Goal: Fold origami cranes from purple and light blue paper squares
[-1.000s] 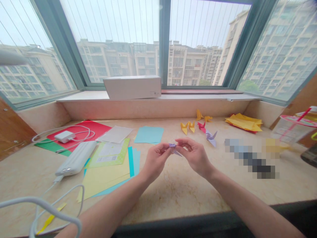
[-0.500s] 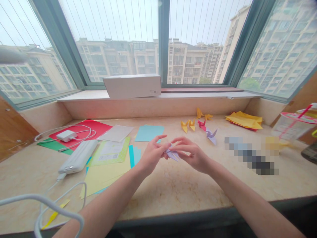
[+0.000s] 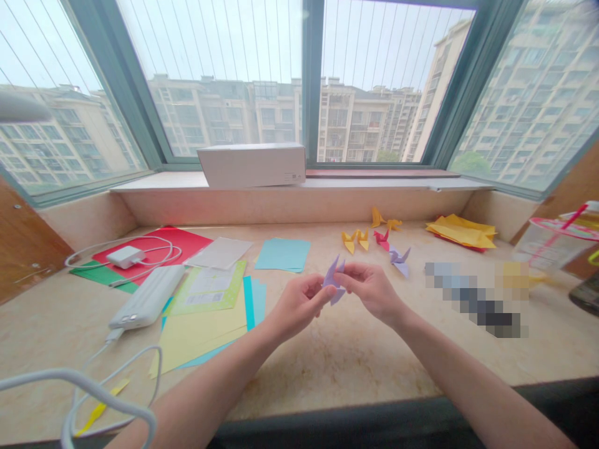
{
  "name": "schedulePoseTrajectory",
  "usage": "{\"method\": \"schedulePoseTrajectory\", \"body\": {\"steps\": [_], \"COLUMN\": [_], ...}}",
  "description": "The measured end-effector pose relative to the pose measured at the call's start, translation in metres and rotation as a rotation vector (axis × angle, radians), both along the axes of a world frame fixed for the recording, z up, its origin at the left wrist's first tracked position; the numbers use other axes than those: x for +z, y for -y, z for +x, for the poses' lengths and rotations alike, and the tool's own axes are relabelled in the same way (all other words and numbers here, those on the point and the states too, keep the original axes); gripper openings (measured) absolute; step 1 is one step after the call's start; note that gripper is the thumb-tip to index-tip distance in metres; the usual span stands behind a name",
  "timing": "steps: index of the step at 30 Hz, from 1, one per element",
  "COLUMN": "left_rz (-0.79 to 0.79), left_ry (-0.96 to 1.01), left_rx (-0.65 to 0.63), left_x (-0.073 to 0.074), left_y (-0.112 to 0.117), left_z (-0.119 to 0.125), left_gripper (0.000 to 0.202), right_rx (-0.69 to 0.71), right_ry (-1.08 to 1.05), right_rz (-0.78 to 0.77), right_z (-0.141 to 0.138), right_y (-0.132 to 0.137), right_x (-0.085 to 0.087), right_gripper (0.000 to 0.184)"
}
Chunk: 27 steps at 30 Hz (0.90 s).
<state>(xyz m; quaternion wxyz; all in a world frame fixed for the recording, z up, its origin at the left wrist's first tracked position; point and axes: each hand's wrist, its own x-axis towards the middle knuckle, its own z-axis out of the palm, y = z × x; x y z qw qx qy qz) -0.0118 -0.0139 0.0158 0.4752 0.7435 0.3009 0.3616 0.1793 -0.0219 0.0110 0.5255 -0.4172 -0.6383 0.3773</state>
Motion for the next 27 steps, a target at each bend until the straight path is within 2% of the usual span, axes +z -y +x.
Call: {"method": "schedulePoseTrajectory", "body": {"steps": [4, 7, 9, 13, 17, 27], "left_rz": [0.012, -0.067, -0.124, -0.278, -0.420, -0.308], "left_ry": [-0.010, 0.019, 0.086, 0.211, 0.240, 0.092], "left_rx": [0.019, 0.095, 0.090, -0.088, -0.259, -0.256], "left_x": [-0.001, -0.004, -0.005, -0.004, -0.002, 0.002], "left_y": [0.001, 0.000, -0.002, -0.003, -0.001, -0.003], "left_z": [0.002, 0.005, 0.007, 0.006, 0.003, 0.000], "left_gripper": [0.040, 0.041, 0.041, 0.039, 0.039, 0.038], "right_rx": [0.013, 0.037, 0.041, 0.059, 0.090, 0.079], "right_ry": [-0.050, -0.084, -0.111, -0.148, -0.162, -0.188], "right_rz": [-0.050, -0.053, -0.040, -0.015, -0.008, 0.001], "right_z": [-0.001, -0.002, -0.003, 0.000, 0.004, 0.007], "right_y": [0.000, 0.001, 0.002, 0.003, 0.006, 0.007], "right_x": [0.002, 0.002, 0.002, 0.004, 0.008, 0.009], "right_gripper": [0.025, 0.026, 0.029, 0.030, 0.023, 0.012]}}
